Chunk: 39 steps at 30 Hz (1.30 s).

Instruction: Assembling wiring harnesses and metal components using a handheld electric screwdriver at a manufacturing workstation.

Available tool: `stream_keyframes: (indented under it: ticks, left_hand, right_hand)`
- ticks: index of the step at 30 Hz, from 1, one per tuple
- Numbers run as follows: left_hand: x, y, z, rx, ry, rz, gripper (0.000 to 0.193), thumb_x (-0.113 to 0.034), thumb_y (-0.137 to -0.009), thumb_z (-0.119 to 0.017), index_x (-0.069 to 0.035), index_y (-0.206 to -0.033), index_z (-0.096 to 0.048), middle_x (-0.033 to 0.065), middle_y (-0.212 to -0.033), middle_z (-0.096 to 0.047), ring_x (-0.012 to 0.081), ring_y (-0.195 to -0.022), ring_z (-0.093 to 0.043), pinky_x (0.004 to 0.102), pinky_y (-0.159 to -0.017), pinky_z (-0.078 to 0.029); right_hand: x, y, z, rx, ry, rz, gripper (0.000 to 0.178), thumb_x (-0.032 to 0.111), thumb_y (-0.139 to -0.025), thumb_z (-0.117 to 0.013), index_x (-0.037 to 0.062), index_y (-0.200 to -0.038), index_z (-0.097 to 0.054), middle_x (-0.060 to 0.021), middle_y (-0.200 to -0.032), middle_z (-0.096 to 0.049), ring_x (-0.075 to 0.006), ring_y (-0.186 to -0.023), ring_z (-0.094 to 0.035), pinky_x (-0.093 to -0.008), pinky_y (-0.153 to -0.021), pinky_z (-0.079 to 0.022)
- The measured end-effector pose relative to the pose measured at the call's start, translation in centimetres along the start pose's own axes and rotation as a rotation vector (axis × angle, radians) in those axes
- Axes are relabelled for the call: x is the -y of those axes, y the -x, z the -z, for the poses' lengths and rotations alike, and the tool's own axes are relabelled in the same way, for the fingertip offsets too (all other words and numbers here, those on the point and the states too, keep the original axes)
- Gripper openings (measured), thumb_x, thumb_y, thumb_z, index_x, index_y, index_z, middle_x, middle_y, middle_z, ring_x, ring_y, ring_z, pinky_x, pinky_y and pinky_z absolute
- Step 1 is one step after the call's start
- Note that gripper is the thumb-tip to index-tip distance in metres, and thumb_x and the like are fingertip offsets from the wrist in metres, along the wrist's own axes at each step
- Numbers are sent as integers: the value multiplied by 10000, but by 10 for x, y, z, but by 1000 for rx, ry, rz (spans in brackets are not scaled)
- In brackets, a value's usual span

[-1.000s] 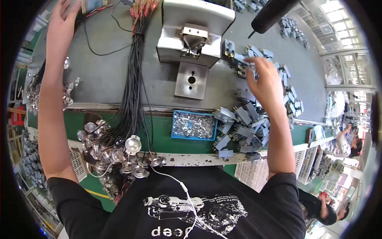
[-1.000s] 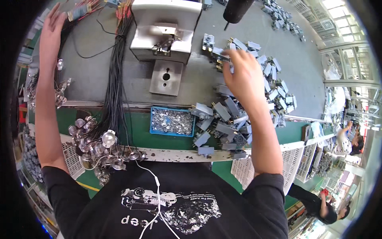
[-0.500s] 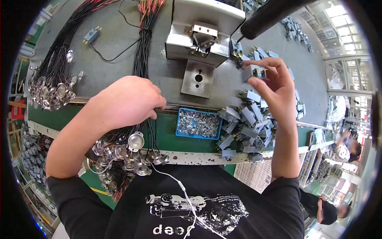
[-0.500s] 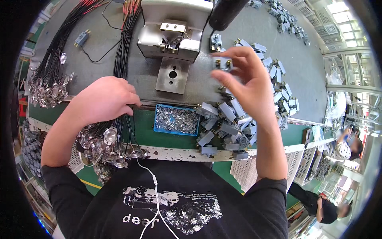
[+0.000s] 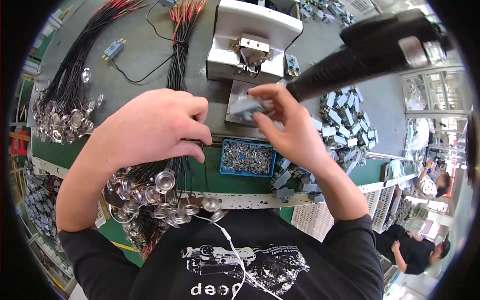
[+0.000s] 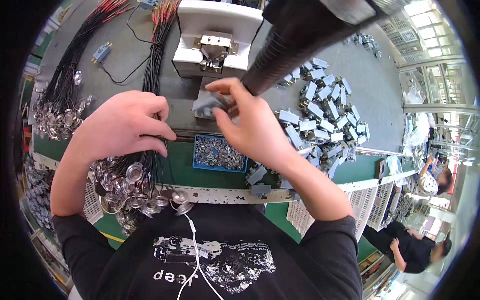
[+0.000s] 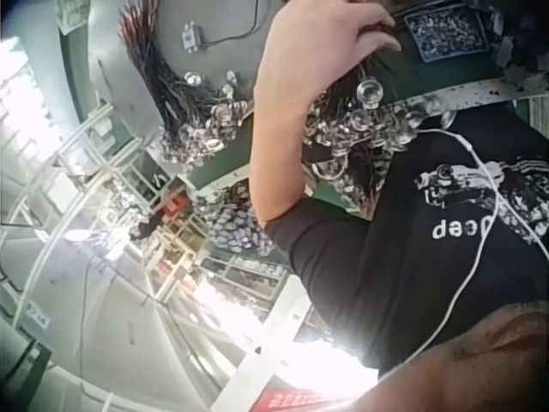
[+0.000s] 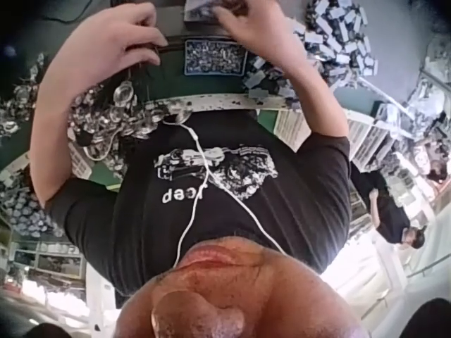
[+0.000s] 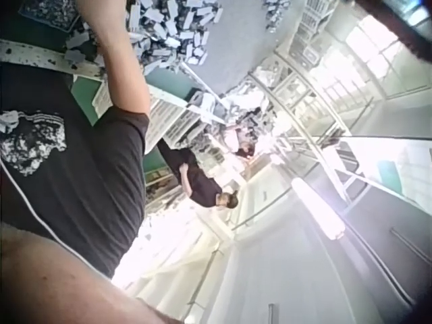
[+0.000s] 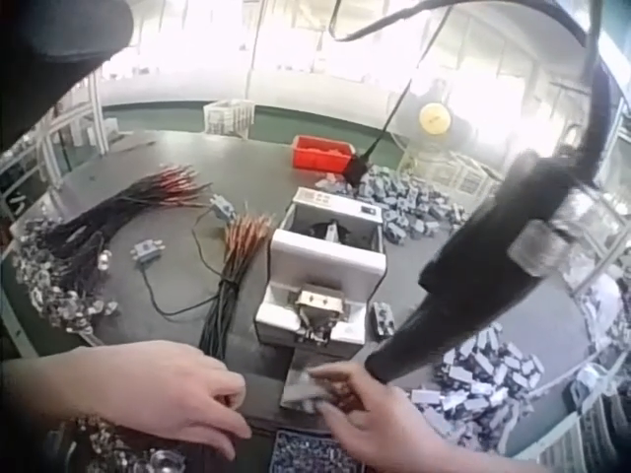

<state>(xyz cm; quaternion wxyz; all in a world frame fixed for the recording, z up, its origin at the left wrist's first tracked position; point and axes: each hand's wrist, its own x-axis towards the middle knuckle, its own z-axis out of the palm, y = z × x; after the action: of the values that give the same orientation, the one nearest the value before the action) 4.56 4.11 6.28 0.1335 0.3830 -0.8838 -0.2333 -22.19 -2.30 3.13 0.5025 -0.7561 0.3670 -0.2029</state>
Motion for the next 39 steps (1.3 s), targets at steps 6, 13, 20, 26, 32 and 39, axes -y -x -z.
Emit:
stream_keyframes:
  ticks: [6, 13, 20, 26, 32, 39]
  left_hand:
    - [-5, -6, 5, 21, -92, 67, 231, -293, -787, -811, -112, -849, -681, 33, -866, -555, 258, -816, -615, 395, -725, -483]
    - [-6, -5, -3, 6, -86, 59, 221, -286, -812, -799, -117, -882, -676, 37, -894, -570, 261, -851, -623, 400, -767, -487]
    - [-8, -7, -3, 36, -88, 93, 223, -292, -823, -794, -114, -886, -675, 36, -905, -581, 260, -867, -627, 396, -781, -490]
    - [-10, -9, -3, 25, -130, 86, 234, -298, -811, -799, -112, -892, -681, 35, -872, -584, 256, -873, -621, 397, -799, -487]
    - [-7, -31, -2, -293, -265, -125, 184, -260, -834, -779, -101, -854, -688, 29, -775, -567, 240, -796, -602, 393, -765, -503]
    - [2, -32, 8, -81, -44, 88, 208, -137, -841, -740, -94, -1044, -747, 79, -799, -613, 311, -812, -598, 428, -761, -496]
  right_hand:
    - [-28, -5, -17, -172, 733, 503, 299, -24, -797, -732, 86, -1070, -675, -131, -1195, -636, -321, -991, -659, -422, -822, -564]
    - [-34, 3, -6, -140, 773, 621, 361, -6, -807, -751, 92, -1148, -689, -118, -1194, -640, -311, -996, -657, -423, -844, -557]
    - [-45, 8, -21, -183, 700, 514, 389, 42, -810, -793, 80, -1187, -704, -103, -1157, -637, -290, -988, -654, -409, -846, -552]
    - [-30, 2, -15, -216, 663, 568, 472, 94, -816, -818, 85, -1269, -686, -109, -1118, -669, -309, -974, -670, -399, -819, -549]
    - [31, 42, 4, 449, 371, 1, 456, 168, -899, -768, 44, -1320, -642, -85, -829, -719, -288, -728, -719, -396, -645, -559]
    - [45, 16, 37, 283, 711, 104, 301, 214, -917, -696, 189, -1215, -729, -97, -790, -713, -304, -707, -700, -441, -588, -527]
